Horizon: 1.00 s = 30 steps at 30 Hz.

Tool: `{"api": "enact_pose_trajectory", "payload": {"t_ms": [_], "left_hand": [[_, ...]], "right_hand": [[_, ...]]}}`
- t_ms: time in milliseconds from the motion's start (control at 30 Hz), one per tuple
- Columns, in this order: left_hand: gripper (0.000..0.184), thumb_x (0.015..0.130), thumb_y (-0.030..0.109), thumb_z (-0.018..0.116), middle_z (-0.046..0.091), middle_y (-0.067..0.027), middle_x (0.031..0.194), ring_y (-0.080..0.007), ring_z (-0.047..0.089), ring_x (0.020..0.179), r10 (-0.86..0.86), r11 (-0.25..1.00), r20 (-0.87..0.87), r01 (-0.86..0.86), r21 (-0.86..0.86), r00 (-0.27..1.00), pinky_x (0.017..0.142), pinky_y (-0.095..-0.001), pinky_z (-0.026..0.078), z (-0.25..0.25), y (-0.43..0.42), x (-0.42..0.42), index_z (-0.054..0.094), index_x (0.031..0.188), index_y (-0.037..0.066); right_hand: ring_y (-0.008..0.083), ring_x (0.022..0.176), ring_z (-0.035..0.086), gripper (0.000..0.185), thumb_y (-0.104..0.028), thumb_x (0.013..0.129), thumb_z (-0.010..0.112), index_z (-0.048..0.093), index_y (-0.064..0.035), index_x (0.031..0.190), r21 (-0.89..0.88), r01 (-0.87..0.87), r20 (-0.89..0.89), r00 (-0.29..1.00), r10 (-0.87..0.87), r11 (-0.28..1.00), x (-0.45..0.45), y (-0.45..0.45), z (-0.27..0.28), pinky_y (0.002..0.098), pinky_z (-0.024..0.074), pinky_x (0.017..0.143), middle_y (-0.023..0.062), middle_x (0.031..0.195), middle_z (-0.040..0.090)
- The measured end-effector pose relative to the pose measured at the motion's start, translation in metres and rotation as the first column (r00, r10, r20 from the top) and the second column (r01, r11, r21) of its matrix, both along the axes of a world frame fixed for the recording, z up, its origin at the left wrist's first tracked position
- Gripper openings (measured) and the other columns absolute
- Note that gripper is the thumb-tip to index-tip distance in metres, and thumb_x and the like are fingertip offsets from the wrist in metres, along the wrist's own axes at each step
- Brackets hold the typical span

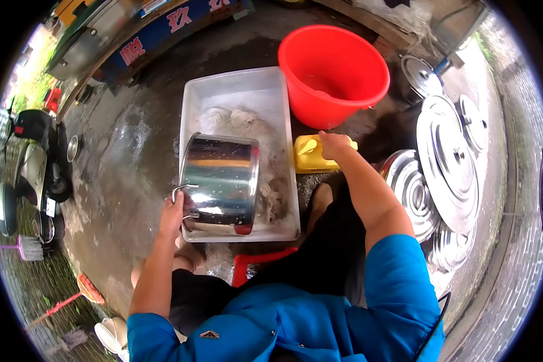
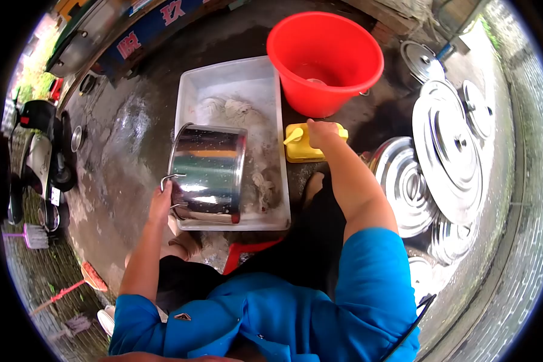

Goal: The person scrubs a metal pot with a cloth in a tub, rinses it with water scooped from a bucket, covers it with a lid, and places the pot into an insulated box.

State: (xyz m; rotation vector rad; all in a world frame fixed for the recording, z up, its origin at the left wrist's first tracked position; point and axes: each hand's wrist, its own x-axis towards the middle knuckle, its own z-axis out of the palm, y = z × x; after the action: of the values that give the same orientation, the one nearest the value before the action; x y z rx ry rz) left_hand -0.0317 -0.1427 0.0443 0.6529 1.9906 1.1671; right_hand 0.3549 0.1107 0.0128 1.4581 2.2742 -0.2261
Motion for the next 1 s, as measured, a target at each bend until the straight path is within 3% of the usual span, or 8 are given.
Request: {"api": "enact_pose_trajectory", "payload": {"t_ms": [67,167,300,433,600,767,867,1000], "left_hand": [[0.020,0.088,0.021,0.054,0.062,-0.0041,0.081,-0.0132,0.059,0.075,-0.239,0.955,0.123,0.256,-0.152,0.963,0.068,-0.0285,0.048,-0.016,0.002,-0.017,0.059,0.090,0.002],[0.017,0.082,0.012,0.056,0.062,-0.0034,0.088,-0.0142,0.057,0.082,-0.276,0.877,0.244,0.348,-0.333,0.930,0.074,-0.0287,0.047,-0.006,0.015,-0.004,0.060,0.096,0.003],[0.032,0.072,0.000,0.056,0.062,-0.0073,0.092,-0.0186,0.059,0.085,-0.169,0.985,0.536,0.159,0.066,0.827,0.074,-0.0313,0.048,-0.014,0.032,0.029,0.057,0.104,0.000],[0.033,0.067,-0.004,0.054,0.060,-0.0109,0.088,-0.0220,0.059,0.083,-0.029,0.997,0.624,-0.024,0.077,0.781,0.070,-0.0353,0.050,-0.020,0.056,0.049,0.055,0.100,-0.003],[0.020,0.063,-0.006,0.053,0.054,-0.0134,0.075,-0.0255,0.057,0.069,0.076,0.967,0.737,-0.229,0.110,0.671,0.058,-0.0420,0.049,-0.029,0.070,0.054,0.051,0.082,-0.003],[0.018,0.062,-0.006,0.052,0.050,-0.0106,0.072,-0.0252,0.053,0.064,0.160,0.893,0.849,-0.441,0.093,0.503,0.058,-0.0439,0.050,0.009,0.066,0.037,0.051,0.080,-0.002],[0.022,0.063,-0.006,0.051,0.054,-0.0097,0.080,-0.0250,0.054,0.075,0.131,0.794,0.922,-0.596,0.123,0.365,0.073,-0.0397,0.050,0.041,0.050,0.019,0.052,0.084,0.001],[0.022,0.065,-0.003,0.049,0.054,-0.0129,0.089,-0.0277,0.055,0.081,0.025,0.704,0.959,-0.686,0.185,0.284,0.077,-0.0405,0.050,0.057,0.032,0.001,0.050,0.087,-0.001]], "right_hand": [[0.0271,0.108,0.058,0.045,-0.012,0.076,0.050,0.048,-0.0130,0.121,-0.066,0.124,-0.035,0.991,-0.126,0.990,-0.001,0.013,0.000,0.0448,0.0349,0.096,0.0127,0.110,0.062],[0.0262,0.108,0.057,0.047,-0.012,0.076,0.050,0.047,-0.0154,0.122,0.029,0.153,-0.059,0.987,-0.151,0.988,0.018,0.030,-0.011,0.0454,0.0354,0.094,0.0118,0.110,0.062],[0.0221,0.106,0.059,0.043,-0.014,0.079,0.049,0.050,-0.0165,0.122,0.156,0.250,0.001,0.967,-0.253,0.956,0.041,0.041,-0.013,0.0471,0.0317,0.098,0.0084,0.108,0.064],[0.0234,0.104,0.059,0.046,-0.010,0.078,0.051,0.049,-0.0161,0.124,0.228,0.303,-0.031,0.952,-0.304,0.925,0.060,0.037,-0.023,0.0467,0.0295,0.099,0.0085,0.104,0.065],[0.0215,0.124,0.041,0.046,-0.010,0.077,0.052,0.050,-0.0129,0.122,0.269,0.337,0.065,0.928,-0.366,0.902,0.052,0.017,0.011,0.0592,0.0215,0.103,0.0069,0.130,0.045],[0.0248,0.124,0.042,0.050,-0.025,0.074,0.061,0.052,-0.0130,0.122,0.325,0.269,0.009,0.958,-0.288,0.907,0.003,0.004,0.060,0.0618,0.0225,0.103,0.0068,0.134,0.042],[0.0322,0.110,0.052,0.043,-0.028,0.078,0.060,0.057,-0.0078,0.115,0.368,0.154,-0.305,0.952,-0.038,0.917,-0.033,-0.019,0.088,0.0512,0.0361,0.096,0.0122,0.120,0.055],[0.0353,0.104,0.054,0.032,-0.012,0.081,0.057,0.058,-0.0034,0.112,0.302,0.089,-0.774,0.604,0.189,0.949,-0.114,-0.054,0.114,0.0375,0.0439,0.090,0.0184,0.111,0.057]]}}
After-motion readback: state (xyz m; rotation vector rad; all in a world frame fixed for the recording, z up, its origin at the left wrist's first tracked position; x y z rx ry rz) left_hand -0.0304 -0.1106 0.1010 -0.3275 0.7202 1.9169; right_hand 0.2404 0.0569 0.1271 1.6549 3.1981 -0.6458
